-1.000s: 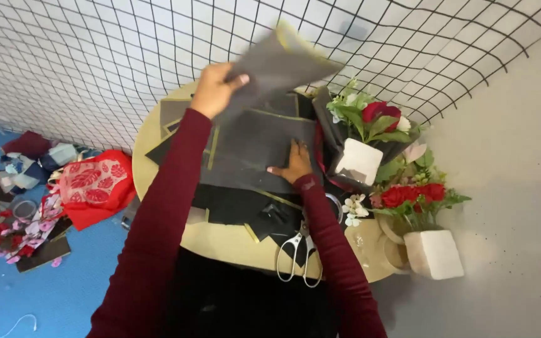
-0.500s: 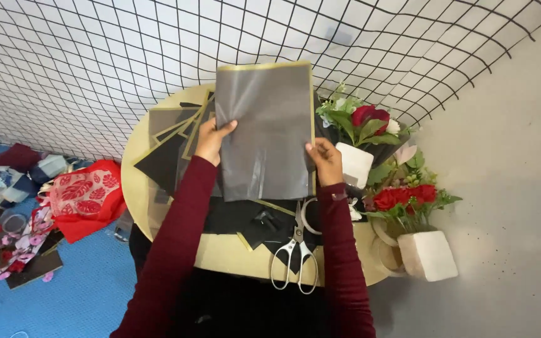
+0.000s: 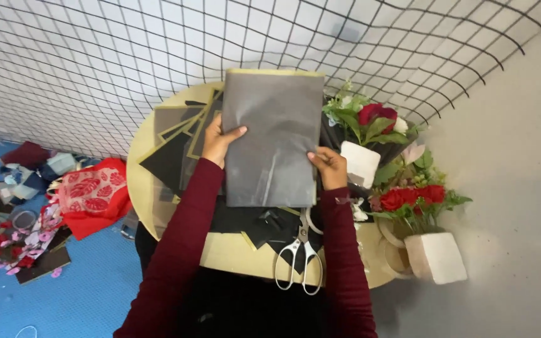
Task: The person wraps a bouquet of artificial flowers in black paper, secures it with tape, and then cuts a piece of ribbon with scissors. The person also cuts a sheet of black paper.
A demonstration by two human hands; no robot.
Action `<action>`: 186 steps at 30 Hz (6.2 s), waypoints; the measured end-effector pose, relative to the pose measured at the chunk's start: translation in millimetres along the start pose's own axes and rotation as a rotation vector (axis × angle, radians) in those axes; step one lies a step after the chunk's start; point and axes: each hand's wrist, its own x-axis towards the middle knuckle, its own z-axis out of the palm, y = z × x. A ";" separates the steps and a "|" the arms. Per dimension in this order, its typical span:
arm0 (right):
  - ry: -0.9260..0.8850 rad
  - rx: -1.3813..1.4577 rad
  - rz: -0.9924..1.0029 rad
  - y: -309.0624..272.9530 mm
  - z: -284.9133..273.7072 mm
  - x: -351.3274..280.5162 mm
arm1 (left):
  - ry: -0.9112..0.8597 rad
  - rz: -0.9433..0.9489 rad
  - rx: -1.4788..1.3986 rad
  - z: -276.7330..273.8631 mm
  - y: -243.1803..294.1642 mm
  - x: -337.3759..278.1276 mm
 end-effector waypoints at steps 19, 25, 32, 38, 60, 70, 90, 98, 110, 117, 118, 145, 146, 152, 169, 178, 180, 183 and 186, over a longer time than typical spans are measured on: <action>0.150 0.013 0.050 8.5 -6.9 -1.1 | -0.227 -0.371 -0.045 -40.5 -94.7 46.3; 0.178 0.024 0.085 -13.5 -2.1 -8.3 | -0.264 -0.334 -0.149 -58.5 -113.1 62.6; 0.205 0.063 0.097 -16.4 3.7 -5.8 | -0.237 -0.347 -0.236 -72.7 -133.2 75.9; 0.199 0.111 0.133 -3.4 -2.8 -4.1 | -0.245 -0.359 -0.246 -66.3 -113.9 65.6; 0.303 0.057 0.235 13.9 -3.0 7.7 | -0.011 -0.358 0.180 -48.8 -82.7 44.0; 0.061 -0.816 0.103 -18.7 19.1 -5.4 | 0.045 -0.265 0.311 -52.3 -97.5 58.0; -0.913 -1.855 -0.771 -41.4 207.7 99.2 | -0.096 -0.124 0.622 -51.2 -79.0 48.0; -0.834 -1.935 -0.697 -96.2 186.7 170.8 | -0.168 -0.198 0.525 -56.9 -70.5 53.1; -0.445 -1.000 -0.350 -56.6 116.4 210.9 | -0.195 -0.174 0.506 -57.2 -75.5 43.5; -0.432 -0.668 0.047 -5.3 97.1 214.2 | -0.242 -0.124 0.463 -48.0 -53.9 38.3; -0.437 -0.665 0.053 -6.0 101.5 205.7 | -0.237 -0.132 0.465 -53.7 -56.2 32.6; -0.143 -0.503 -0.504 -202.7 60.8 171.2 | -0.473 0.079 0.355 -95.9 7.2 41.5; -0.094 -0.498 -0.556 -204.8 57.7 173.6 | -0.615 0.096 0.048 -96.6 4.7 46.8; -0.011 -0.581 -0.632 -203.4 59.0 175.0 | -0.843 -0.062 -0.184 -50.3 7.5 24.4; 0.085 0.000 0.091 16.9 35.1 24.6 | 0.047 -0.243 -0.223 -16.7 -40.1 27.5; 0.115 0.128 0.095 9.5 19.9 5.0 | 0.028 0.026 0.486 7.0 -41.9 6.6; 0.123 0.046 -0.015 -14.5 25.1 -4.1 | 0.158 0.402 0.756 17.2 -40.2 -3.8; 0.099 -0.036 -0.057 -37.3 34.0 -15.1 | -0.075 0.763 0.983 41.7 -21.7 -27.4; 0.008 -0.071 -0.081 5.5 19.9 -3.6 | -0.381 0.549 1.037 61.0 -38.2 -43.8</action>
